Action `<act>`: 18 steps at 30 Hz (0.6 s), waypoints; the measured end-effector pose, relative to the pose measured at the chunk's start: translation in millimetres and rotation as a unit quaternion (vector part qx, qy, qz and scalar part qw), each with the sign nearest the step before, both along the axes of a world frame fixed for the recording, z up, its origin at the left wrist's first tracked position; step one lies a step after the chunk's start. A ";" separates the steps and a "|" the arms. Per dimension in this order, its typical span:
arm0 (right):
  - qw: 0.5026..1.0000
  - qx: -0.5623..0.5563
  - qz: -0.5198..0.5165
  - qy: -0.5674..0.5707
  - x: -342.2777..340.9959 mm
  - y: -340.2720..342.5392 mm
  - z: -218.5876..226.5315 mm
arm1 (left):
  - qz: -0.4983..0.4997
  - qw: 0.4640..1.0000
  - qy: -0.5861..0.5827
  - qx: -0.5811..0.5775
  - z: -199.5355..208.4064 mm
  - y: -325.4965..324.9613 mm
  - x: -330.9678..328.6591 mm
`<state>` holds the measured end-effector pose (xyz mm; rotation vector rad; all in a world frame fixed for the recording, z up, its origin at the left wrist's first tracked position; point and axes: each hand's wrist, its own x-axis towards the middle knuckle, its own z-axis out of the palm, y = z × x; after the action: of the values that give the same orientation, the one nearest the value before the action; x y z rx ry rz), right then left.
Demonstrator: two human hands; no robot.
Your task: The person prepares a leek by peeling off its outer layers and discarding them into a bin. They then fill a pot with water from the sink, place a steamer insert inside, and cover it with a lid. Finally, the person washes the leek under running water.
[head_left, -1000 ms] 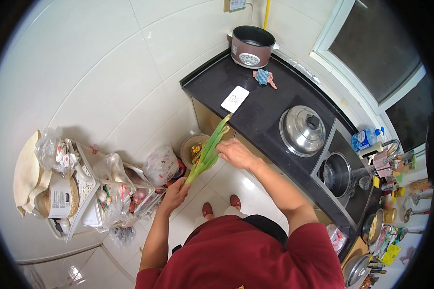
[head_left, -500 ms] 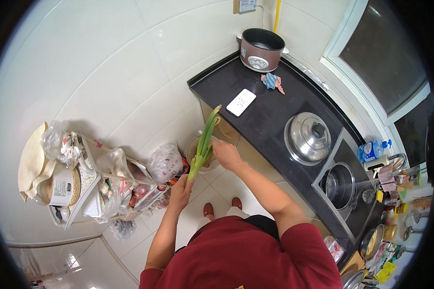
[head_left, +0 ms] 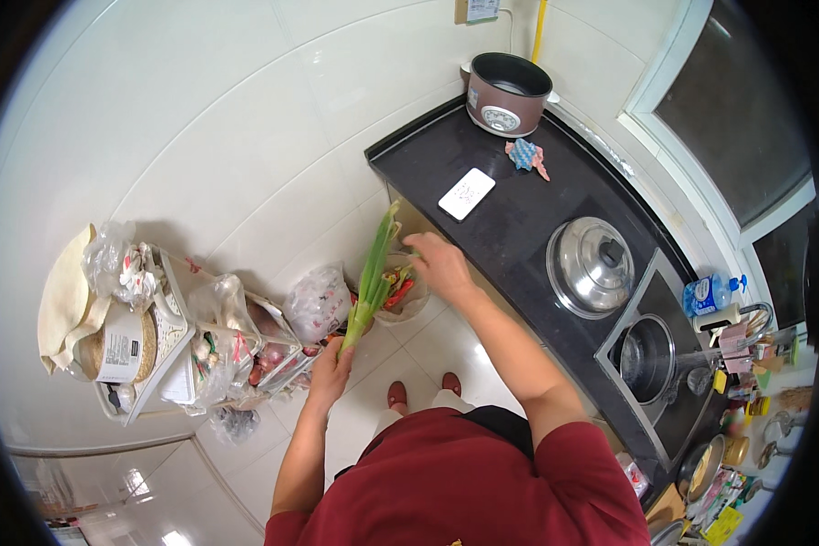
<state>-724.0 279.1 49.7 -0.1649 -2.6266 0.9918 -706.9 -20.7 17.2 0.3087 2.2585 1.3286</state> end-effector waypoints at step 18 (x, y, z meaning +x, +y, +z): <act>0.961 0.188 0.200 -0.034 -14.8 -6.7 -2.6 | -0.060 0.998 -0.025 0.000 4.6 -18.3 -11.0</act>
<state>-738.8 272.4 47.1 0.4454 -2.9179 0.5772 -717.8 -39.0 21.8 0.4005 2.1637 1.2622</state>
